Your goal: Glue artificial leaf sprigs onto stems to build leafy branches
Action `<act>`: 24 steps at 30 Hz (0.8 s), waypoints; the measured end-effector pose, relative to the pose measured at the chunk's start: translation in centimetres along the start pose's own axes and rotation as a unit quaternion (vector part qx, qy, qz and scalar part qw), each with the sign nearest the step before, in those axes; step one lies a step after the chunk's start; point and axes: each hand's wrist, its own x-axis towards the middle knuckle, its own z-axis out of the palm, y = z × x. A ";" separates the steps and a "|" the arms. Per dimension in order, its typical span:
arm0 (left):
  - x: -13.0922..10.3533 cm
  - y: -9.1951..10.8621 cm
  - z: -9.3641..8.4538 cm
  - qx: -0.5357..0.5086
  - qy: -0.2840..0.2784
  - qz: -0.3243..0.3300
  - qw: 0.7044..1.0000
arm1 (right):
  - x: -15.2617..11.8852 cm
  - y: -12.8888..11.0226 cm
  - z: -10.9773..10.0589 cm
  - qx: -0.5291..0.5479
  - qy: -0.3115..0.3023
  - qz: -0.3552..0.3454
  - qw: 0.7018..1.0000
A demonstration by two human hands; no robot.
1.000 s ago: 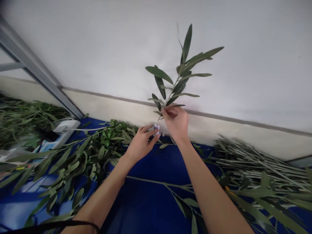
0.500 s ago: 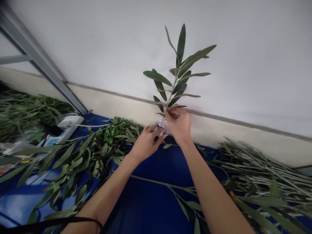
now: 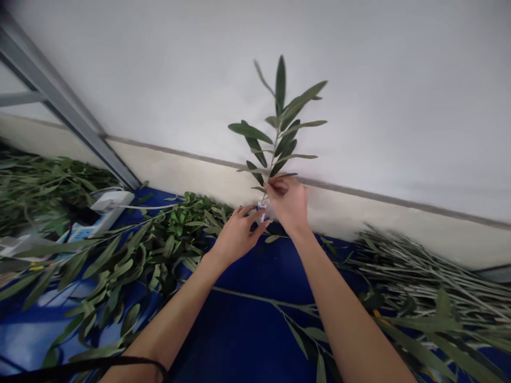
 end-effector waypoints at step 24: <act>0.3 -1.2 -2.7 0.006 -0.041 -0.044 0.998 | 0.5 -3.0 -2.9 0.135 0.123 -0.021 0.983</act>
